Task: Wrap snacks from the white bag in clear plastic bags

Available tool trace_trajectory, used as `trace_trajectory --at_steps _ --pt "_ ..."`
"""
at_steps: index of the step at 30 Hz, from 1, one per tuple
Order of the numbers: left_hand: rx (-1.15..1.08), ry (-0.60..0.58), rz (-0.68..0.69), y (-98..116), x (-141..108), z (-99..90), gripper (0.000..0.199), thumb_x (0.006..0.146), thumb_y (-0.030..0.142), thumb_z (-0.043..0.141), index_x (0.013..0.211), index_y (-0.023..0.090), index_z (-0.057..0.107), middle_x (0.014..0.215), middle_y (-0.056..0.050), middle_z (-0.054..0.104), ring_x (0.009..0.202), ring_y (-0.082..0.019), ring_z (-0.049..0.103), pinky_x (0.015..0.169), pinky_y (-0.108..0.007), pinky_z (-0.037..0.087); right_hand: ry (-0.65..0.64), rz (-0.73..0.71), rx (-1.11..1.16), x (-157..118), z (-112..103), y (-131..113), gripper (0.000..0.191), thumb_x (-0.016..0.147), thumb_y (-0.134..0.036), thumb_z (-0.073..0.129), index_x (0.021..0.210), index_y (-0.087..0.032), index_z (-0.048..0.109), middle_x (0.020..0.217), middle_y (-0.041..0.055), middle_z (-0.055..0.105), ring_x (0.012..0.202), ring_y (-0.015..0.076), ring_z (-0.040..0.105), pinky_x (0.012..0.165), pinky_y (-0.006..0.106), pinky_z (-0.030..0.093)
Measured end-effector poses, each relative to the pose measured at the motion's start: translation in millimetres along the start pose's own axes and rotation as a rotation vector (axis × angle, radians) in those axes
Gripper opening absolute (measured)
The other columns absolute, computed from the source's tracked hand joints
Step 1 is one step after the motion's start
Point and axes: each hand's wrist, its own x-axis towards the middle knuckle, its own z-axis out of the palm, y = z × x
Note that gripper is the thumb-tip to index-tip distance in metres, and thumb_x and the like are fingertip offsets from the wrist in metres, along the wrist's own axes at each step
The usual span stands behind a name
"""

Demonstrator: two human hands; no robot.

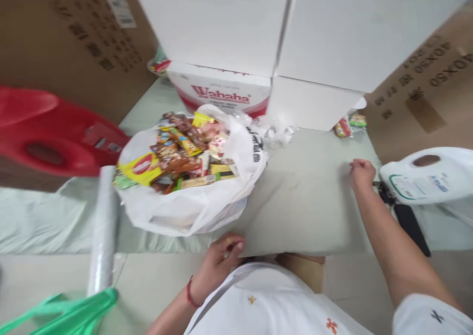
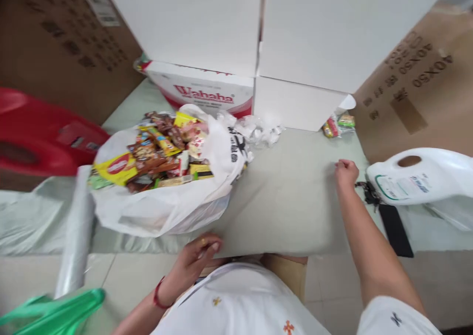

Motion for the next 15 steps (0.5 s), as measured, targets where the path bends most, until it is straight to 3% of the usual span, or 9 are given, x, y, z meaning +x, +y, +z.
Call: trace_trajectory --at_steps 2,4,7,9,10,12,15 --pt "0.029 -0.005 0.050 0 5 -3.0 0.039 0.094 0.054 0.052 0.091 0.021 0.072 0.072 -0.003 0.062 0.066 -0.017 0.054 0.063 -0.028 0.042 -0.043 0.048 0.043 -26 1 -11 0.038 0.075 -0.052 0.063 0.091 -0.018 0.067 0.056 -0.0034 0.049 0.047 0.0134 0.041 0.043 0.026 0.032" --pt "0.009 0.035 0.078 -5 11 -7.0 0.037 0.095 0.051 0.050 0.104 0.021 0.070 0.060 0.002 0.054 0.057 -0.015 0.047 0.058 -0.027 0.039 -0.169 0.026 0.085 -46 1 -36 0.036 0.072 -0.050 0.069 0.090 -0.019 0.070 0.053 -0.0054 0.045 0.045 0.0122 0.036 0.042 0.025 0.026" --pt "-0.026 0.166 0.133 -15 17 -13.8 0.034 0.095 0.045 0.050 0.113 0.021 0.066 0.060 0.002 0.054 0.056 -0.016 0.047 0.060 -0.029 0.039 -0.478 -0.182 0.017 -62 10 -91 0.034 0.076 -0.048 0.070 0.097 -0.021 0.074 0.058 -0.0017 0.053 0.050 0.0133 0.044 0.046 0.026 0.031" --pt "-0.017 0.227 0.144 -22 16 -18.3 0.030 0.093 0.041 0.054 0.110 0.021 0.067 0.067 -0.001 0.060 0.061 -0.018 0.051 0.062 -0.030 0.041 -0.642 -0.346 -0.140 -65 28 -125 0.031 0.081 -0.046 0.067 0.098 -0.022 0.076 0.065 0.0013 0.061 0.057 0.0150 0.051 0.052 0.027 0.038" --pt "-0.004 0.232 0.143 -26 14 -20.5 0.027 0.091 0.039 0.056 0.107 0.022 0.068 0.070 -0.002 0.062 0.063 -0.019 0.053 0.064 -0.031 0.041 -0.668 -0.406 -0.225 -64 41 -138 0.029 0.083 -0.043 0.065 0.097 -0.021 0.076 0.068 0.0022 0.064 0.060 0.0157 0.053 0.057 0.029 0.041" --pt "0.031 0.199 0.153 -31 8 -25.0 0.021 0.089 0.036 0.058 0.100 0.023 0.070 0.075 -0.004 0.067 0.067 -0.021 0.057 0.068 -0.033 0.043 -0.597 -0.491 -0.350 -61 73 -155 0.026 0.084 -0.036 0.062 0.098 -0.018 0.076 0.077 0.0047 0.068 0.065 0.0172 0.057 0.067 0.033 0.047" --pt "0.091 0.120 0.217 -36 -4 -30.9 0.019 0.091 0.033 0.055 0.095 0.024 0.071 0.087 -0.007 0.071 0.079 -0.025 0.063 0.076 -0.035 0.046 -0.472 -0.647 -0.413 -56 123 -166 0.052 0.074 -0.027 0.070 0.125 -0.016 0.067 0.120 0.0140 0.065 0.087 0.0228 0.063 0.084 0.039 0.050"
